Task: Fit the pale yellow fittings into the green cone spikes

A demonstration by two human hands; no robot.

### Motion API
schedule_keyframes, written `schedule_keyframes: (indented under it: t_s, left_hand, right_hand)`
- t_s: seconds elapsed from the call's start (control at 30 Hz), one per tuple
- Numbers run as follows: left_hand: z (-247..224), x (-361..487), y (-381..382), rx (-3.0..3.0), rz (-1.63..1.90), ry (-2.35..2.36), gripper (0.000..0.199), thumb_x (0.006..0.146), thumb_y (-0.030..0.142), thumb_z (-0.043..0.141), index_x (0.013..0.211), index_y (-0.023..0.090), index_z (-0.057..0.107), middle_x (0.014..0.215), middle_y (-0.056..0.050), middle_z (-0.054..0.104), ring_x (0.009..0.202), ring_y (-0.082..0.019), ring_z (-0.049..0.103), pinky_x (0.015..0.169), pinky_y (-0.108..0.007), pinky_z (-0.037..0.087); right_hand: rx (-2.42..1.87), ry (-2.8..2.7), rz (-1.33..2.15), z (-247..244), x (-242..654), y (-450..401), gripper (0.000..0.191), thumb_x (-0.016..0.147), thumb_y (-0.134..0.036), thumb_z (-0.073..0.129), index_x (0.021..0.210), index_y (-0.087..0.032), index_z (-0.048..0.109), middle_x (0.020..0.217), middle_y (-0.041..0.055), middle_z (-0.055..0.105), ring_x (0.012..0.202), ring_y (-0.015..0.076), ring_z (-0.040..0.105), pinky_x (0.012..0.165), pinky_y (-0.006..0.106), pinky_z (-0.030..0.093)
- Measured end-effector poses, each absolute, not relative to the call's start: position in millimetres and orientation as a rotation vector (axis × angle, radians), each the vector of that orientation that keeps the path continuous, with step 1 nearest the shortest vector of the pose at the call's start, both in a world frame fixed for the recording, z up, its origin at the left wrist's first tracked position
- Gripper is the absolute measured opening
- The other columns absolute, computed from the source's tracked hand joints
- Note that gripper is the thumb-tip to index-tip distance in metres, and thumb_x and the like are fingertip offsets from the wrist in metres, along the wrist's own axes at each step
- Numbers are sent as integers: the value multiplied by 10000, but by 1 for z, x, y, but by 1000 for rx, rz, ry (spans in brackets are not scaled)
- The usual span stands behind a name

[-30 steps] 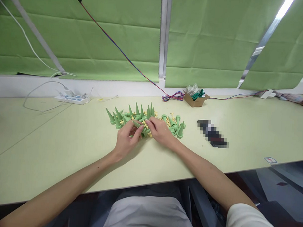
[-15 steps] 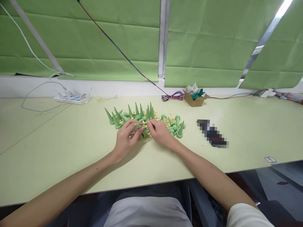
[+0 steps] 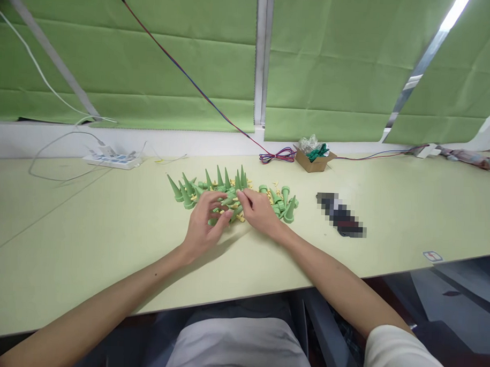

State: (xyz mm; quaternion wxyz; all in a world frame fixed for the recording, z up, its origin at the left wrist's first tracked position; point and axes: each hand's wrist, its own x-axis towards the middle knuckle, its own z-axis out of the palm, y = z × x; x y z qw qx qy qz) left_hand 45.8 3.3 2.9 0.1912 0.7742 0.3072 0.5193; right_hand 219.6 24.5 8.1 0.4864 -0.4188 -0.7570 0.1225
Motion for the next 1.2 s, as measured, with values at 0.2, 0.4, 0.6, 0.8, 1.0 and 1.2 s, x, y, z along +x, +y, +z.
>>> schedule_keyframes:
  t_s: [0.2,0.4,0.6,0.8,1.0,1.2]
  left_hand:
    - [1,43,2,2064,1461,777,357,1044,455,297,990,194,535,791,-27,557,587,-122,539,528,-270,464]
    - [8,49,-3,1908,1229,1012,533,1028,538,301,708,191,547,514,7,522,480,-132,499,534,-292,425]
    - [10,52,-6,1833,1146,1011,521,1001,570,373,641,202,455,479,20,517,459,-128,502,520,-279,418]
    - [10,51,-6,1855,1114,1006,467,998,559,396,704,205,478,482,35,520,461,-130,507,529,-275,425]
    - [12,50,-7,1852,1114,993,444,989,552,426,729,203,509,483,38,511,454,-128,500,513,-272,422]
    - [14,51,-8,1752,1112,953,467,973,582,442,723,196,526,465,35,514,420,-122,495,483,-270,422]
  right_hand:
    - [-1005,-1741,335,10,226,25,433,1031,-456,379,668,-228,317,572,-40,360,531,124,337,554,285,288]
    - [-940,-1822,326,11,226,22,461,1027,-509,353,663,-228,320,578,-29,389,537,128,363,562,288,307]
    - [-921,-1850,333,12,226,21,481,1024,-534,325,653,-231,295,570,-24,390,537,132,358,556,295,310]
    - [-947,-1842,357,10,225,22,477,1024,-535,335,656,-232,302,564,-27,398,533,133,364,554,298,312]
    - [-963,-1821,397,7,223,23,490,1023,-561,317,658,-236,300,550,-27,393,530,138,369,549,300,314]
    - [-938,-1822,409,9,224,21,496,1017,-565,340,652,-232,296,554,-30,381,529,133,349,538,296,303]
